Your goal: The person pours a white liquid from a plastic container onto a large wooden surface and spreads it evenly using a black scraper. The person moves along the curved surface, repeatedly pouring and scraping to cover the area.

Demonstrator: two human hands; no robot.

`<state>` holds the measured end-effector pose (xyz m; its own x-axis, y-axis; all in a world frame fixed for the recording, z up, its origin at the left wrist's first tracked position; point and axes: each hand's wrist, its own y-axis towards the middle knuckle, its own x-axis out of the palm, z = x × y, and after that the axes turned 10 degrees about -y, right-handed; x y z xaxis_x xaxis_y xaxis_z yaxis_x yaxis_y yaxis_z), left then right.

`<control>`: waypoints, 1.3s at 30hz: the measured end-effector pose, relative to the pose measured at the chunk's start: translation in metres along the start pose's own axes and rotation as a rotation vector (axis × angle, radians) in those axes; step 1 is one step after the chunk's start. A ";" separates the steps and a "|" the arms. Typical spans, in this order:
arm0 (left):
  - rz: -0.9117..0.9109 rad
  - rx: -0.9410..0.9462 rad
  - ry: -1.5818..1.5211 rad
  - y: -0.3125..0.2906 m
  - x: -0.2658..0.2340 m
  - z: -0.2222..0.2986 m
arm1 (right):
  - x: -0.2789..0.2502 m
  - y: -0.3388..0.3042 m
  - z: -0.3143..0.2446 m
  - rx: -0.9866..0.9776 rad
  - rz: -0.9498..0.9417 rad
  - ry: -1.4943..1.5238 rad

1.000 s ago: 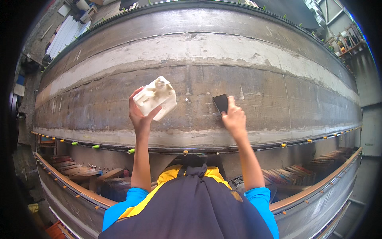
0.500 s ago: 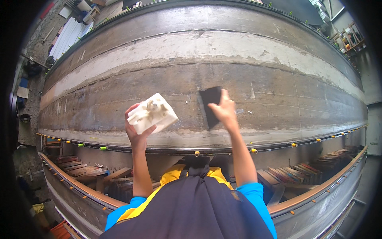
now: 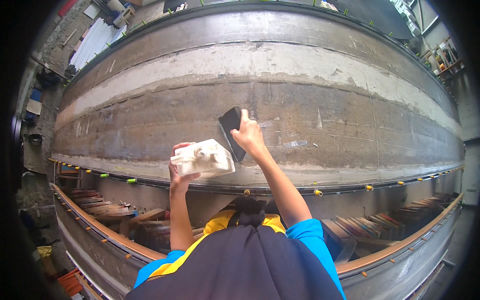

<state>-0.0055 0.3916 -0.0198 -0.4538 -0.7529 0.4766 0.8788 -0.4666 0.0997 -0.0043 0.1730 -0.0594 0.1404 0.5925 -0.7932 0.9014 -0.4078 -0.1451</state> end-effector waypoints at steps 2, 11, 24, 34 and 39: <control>0.042 -0.013 0.016 0.000 -0.002 0.002 | -0.009 -0.006 0.012 0.061 0.035 0.129; 0.040 0.010 -0.008 0.000 -0.001 0.004 | -0.100 -0.062 0.138 0.180 0.375 0.056; 0.014 0.037 -0.057 0.002 0.015 0.002 | -0.075 -0.054 0.125 0.216 0.329 0.093; 0.108 0.088 -0.019 0.001 0.078 -0.023 | -0.103 -0.057 0.120 0.052 0.262 0.043; 0.224 0.111 0.064 -0.007 0.106 -0.040 | -0.105 -0.039 0.156 0.182 0.064 0.159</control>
<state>-0.0658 0.2970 -0.0046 -0.2509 -0.8613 0.4418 0.9678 -0.2336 0.0942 -0.1185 0.0183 -0.0629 0.2702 0.6579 -0.7030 0.8021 -0.5577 -0.2136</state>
